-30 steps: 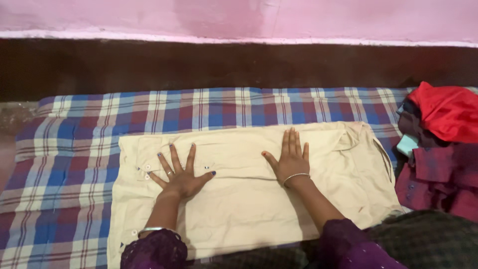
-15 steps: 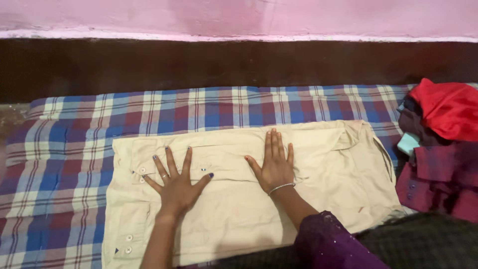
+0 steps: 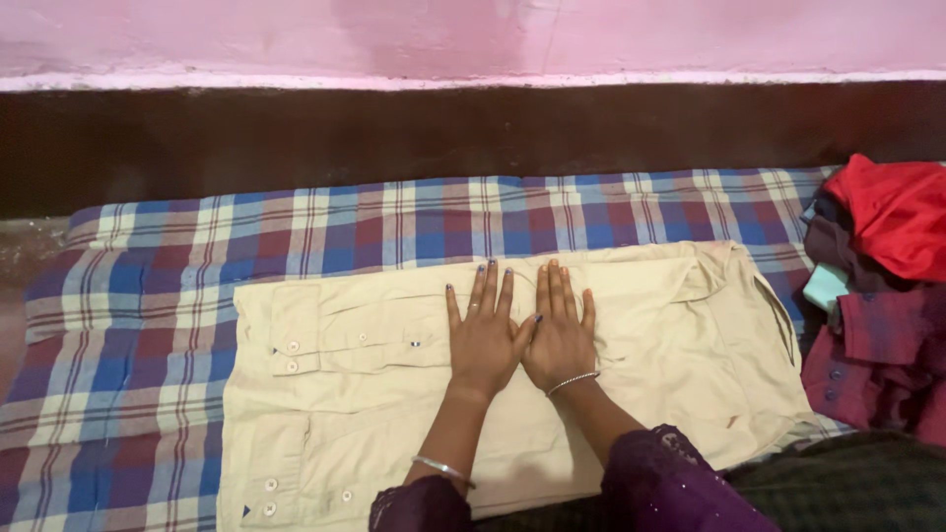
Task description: The person folds a beige collared shirt on a bed by smoothing the fabric, folding the sleeves and sides inward, and then folding the shirt into a square.
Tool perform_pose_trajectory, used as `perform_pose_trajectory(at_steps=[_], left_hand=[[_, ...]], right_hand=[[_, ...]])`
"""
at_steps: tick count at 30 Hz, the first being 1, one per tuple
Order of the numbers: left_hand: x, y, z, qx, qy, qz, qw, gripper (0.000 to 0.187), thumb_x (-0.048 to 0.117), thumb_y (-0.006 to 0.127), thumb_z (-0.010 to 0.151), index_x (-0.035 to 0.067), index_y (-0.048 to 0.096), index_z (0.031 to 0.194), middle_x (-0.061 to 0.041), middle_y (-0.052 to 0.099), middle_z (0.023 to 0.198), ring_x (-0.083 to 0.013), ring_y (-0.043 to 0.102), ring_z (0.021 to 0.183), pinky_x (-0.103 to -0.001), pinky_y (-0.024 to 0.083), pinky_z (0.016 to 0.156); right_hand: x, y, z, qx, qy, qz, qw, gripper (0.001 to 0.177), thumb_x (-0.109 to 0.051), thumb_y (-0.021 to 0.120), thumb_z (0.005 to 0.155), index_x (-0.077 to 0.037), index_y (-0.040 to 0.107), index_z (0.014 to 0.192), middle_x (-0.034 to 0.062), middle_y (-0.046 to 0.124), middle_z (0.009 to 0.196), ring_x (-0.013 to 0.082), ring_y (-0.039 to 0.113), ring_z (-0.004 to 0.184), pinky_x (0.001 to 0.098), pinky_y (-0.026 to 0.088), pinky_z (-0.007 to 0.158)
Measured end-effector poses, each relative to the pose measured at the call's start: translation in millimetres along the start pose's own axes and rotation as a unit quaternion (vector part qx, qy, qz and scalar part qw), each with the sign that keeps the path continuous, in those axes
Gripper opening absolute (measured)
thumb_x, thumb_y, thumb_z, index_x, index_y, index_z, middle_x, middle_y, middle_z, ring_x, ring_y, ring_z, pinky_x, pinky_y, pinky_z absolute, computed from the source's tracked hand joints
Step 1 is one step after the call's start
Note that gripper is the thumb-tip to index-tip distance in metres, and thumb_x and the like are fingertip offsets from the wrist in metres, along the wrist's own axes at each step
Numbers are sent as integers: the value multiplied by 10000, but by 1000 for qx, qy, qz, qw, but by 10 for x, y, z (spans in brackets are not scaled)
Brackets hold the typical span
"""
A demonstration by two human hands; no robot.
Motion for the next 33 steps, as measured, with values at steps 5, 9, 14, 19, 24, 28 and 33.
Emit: perform_pose_trajectory(at_steps=[5, 9, 14, 19, 24, 28, 33], left_hand=[[-366, -210, -68, -18, 0, 44, 999, 892, 687, 478, 894, 98, 344, 1551, -71, 286, 1647, -205, 233, 1526, -632, -28, 1209], [-1040, -663, -306, 64, -56, 161, 983, 948, 749, 409, 890, 77, 330, 1553, -87, 297, 1631, -206, 224, 1504, -623, -21, 1193], [-1691, -1053, -604, 30, -140, 190, 971, 848, 700, 327, 949, 143, 297, 1588, -6, 300, 1664, -247, 156, 1562, -637, -66, 1221], [-1546, -1108, -550, 59, -165, 169, 970, 842, 671, 355, 992, 77, 270, 1583, -95, 289, 1657, -290, 160, 1545, -669, -90, 1173], [-469, -533, -245, 31, -70, 16, 997, 934, 698, 440, 915, 89, 272, 1602, -84, 274, 1659, -214, 222, 1549, -601, -47, 1240], [33, -105, -118, 10, 3, 32, 999, 812, 643, 447, 981, 123, 309, 1589, -55, 290, 1673, -217, 222, 1549, -570, 11, 1238], [-181, -45, -158, -36, 9, 47, 998, 819, 669, 420, 971, 170, 305, 1611, -14, 271, 1695, -178, 227, 1561, -578, 10, 1265]], right_hand=[[-32, -88, 1, -4, 8, 37, 999, 960, -657, 452, 948, 9, 197, 1589, 171, 202, 1673, 288, 157, 1556, 551, 79, 1218], [-50, -109, 30, -15, 14, 22, 1000, 960, -680, 430, 951, 0, 196, 1587, 168, 204, 1668, 281, 155, 1549, 553, 74, 1217], [-56, -107, 6, -13, 8, 11, 1000, 954, -684, 414, 953, -6, 191, 1586, 163, 208, 1668, 278, 168, 1543, 551, 82, 1207], [-42, -90, 13, -19, 12, 10, 1000, 952, -682, 401, 957, -6, 188, 1593, 158, 207, 1671, 272, 169, 1548, 546, 85, 1218], [-17, -34, 7, -17, 11, 17, 1000, 952, -668, 430, 951, -2, 187, 1586, 169, 202, 1668, 283, 157, 1552, 544, 70, 1217], [-11, -9, 1, 8, -12, -10, 1000, 921, -600, 453, 949, -8, 185, 1602, 178, 201, 1682, 291, 170, 1541, 540, 77, 1209], [4, -26, 9, 9, 2, 51, 999, 905, -603, 462, 980, -2, 202, 1604, 175, 216, 1684, 295, 172, 1565, 552, 75, 1224]])
Point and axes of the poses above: each hand's wrist, its own z-axis towards the middle knuckle, its own y-axis out of the palm, x = y × z, the point moved 6 cm from there along z, towards the middle knuckle
